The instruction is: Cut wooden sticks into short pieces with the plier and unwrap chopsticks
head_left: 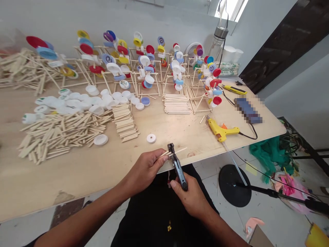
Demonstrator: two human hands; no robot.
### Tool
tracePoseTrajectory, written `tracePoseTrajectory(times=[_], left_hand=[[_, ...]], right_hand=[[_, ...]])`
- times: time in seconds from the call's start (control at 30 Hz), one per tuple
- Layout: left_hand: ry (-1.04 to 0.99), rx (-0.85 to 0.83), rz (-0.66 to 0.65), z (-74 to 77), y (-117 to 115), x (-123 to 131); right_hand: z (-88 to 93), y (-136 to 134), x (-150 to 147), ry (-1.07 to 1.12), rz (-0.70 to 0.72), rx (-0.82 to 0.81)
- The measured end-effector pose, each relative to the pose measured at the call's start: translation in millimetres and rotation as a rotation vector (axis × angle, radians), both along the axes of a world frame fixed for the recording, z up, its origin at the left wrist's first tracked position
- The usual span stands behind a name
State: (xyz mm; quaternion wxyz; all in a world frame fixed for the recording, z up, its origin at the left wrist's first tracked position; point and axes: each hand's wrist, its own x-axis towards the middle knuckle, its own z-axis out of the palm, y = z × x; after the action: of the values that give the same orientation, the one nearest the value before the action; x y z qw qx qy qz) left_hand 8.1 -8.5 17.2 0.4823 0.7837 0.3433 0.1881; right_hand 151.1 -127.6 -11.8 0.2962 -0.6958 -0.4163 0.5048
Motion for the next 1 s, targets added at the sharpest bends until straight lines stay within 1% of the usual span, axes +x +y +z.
tracePoseTrajectory(times=[0.03,0.13,0.17,0.2,0.23,0.27,0.3,0.4,0.53,0.7,0.83,0.93,1.0], left_hand=[[0.046,0.163,0.024,-3.1,-2.0,-0.9],[0.16,0.745,0.094,-14.2,-7.4,-3.5],[0.179,0.9,0.103,-17.3,-8.3,-4.2],[0.186,0.997,0.103,-19.5,-8.6,-4.7],[0.179,1.024,0.092,-20.9,-8.4,-5.1],[0.154,0.989,0.074,-21.3,-7.9,-5.4],[0.121,0.911,0.055,-21.0,-7.2,-5.5],[0.03,0.564,0.026,-16.6,-5.0,-5.7],[-0.03,0.128,0.042,-6.6,-1.5,-5.5],[-0.123,-0.334,0.017,4.3,5.5,-5.3],[-0.16,-0.572,0.015,3.7,8.3,-4.6],[-0.157,-0.684,0.022,2.5,9.0,-3.2],[-0.144,-0.724,0.03,3.5,9.8,-2.0]], right_hand=[[-0.2,0.4,-0.6,-0.001,-0.005,0.002],[0.5,1.0,-1.3,0.027,-0.011,-0.017],[1.1,0.9,-1.0,0.046,-0.009,-0.028],[1.8,0.8,-0.5,0.066,-0.002,-0.035],[2.5,0.6,0.2,0.084,0.007,-0.039],[3.1,0.4,0.9,0.099,0.017,-0.038],[3.7,0.3,1.7,0.11,0.025,-0.035],[4.7,0.8,3.6,0.11,0.022,-0.025],[6.7,2.7,4.7,0.083,0.036,-0.009],[10.7,4.7,6.7,0.014,0.066,-0.003],[10.6,5.7,8.1,0.017,0.087,0.003],[9.4,6.2,8.5,0.028,0.084,0.0],[8.7,6.1,8.4,0.033,0.084,0.001]])
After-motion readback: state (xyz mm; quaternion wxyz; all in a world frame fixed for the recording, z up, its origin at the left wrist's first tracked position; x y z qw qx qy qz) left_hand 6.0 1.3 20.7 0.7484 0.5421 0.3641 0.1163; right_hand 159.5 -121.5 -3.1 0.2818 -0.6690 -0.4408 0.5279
